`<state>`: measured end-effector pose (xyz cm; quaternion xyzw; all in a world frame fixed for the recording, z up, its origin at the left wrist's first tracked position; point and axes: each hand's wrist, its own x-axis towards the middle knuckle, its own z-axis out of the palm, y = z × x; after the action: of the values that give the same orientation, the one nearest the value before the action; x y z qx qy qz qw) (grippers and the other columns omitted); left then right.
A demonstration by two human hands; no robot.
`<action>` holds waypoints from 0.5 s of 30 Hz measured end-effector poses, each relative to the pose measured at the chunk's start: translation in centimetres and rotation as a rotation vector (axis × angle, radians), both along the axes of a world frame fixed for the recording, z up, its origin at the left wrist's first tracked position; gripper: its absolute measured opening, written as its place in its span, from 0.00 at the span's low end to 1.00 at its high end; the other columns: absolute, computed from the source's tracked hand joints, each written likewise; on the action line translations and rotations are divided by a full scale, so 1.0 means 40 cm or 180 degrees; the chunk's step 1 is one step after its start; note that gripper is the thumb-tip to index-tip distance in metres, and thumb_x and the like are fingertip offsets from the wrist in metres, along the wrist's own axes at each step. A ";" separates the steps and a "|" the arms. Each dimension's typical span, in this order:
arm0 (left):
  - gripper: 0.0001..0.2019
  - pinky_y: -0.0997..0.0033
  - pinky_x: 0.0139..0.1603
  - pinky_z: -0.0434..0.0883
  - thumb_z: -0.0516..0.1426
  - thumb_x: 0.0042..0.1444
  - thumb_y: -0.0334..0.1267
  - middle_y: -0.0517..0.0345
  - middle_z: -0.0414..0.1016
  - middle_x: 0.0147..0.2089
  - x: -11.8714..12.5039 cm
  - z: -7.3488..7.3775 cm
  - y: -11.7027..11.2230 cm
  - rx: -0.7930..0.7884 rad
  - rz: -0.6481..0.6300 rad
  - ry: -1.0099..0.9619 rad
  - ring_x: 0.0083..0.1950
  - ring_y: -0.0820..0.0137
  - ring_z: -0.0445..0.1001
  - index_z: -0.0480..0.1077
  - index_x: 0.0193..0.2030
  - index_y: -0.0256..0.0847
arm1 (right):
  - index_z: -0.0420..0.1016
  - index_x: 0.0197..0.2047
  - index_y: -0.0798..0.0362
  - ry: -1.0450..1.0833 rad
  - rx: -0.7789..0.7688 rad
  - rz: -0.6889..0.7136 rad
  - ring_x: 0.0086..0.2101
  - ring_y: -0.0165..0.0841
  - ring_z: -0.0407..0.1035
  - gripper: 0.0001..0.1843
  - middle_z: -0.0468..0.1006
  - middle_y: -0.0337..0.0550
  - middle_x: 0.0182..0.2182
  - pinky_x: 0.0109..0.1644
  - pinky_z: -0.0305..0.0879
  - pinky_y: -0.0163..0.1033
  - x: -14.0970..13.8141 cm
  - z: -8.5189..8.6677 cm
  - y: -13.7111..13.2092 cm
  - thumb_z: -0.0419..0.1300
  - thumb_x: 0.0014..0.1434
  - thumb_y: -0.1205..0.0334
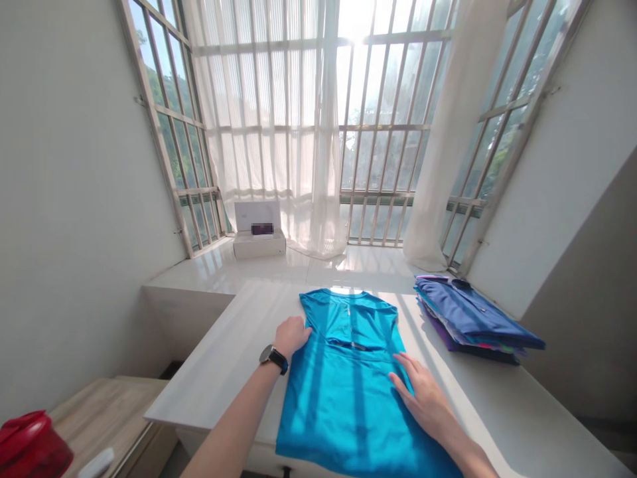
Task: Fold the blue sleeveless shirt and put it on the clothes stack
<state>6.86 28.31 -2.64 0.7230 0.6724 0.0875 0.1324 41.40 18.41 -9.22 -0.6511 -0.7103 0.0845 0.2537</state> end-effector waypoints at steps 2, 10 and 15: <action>0.13 0.64 0.45 0.71 0.59 0.63 0.46 0.41 0.83 0.46 0.014 -0.004 0.033 -0.0041 0.0028 -0.0051 0.49 0.53 0.81 0.78 0.43 0.38 | 0.79 0.53 0.50 0.0071 0.0035 -0.0202 0.55 0.44 0.76 0.27 0.82 0.52 0.54 0.61 0.70 0.46 0.029 0.008 0.059 0.47 0.66 0.45; 0.13 0.72 0.34 0.65 0.64 0.57 0.49 0.54 0.83 0.35 -0.005 -0.039 0.086 -0.0140 0.0014 -0.0440 0.39 0.62 0.80 0.78 0.31 0.41 | 0.65 0.22 0.46 -0.0009 -0.0151 -0.0773 0.30 0.44 0.77 0.20 0.80 0.49 0.23 0.35 0.65 0.43 0.107 -0.002 0.249 0.53 0.55 0.40; 0.13 0.71 0.33 0.62 0.64 0.57 0.49 0.55 0.82 0.34 -0.020 -0.058 0.088 -0.0125 0.0045 -0.0708 0.38 0.62 0.79 0.77 0.30 0.41 | 0.68 0.25 0.45 0.0158 -0.0230 -0.0535 0.28 0.42 0.76 0.25 0.80 0.44 0.23 0.34 0.64 0.42 0.121 -0.027 0.243 0.50 0.54 0.33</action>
<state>6.05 31.85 -4.96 0.7014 0.6602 0.1548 0.2197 46.25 28.13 -10.29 -0.7149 -0.6431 0.1046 0.2536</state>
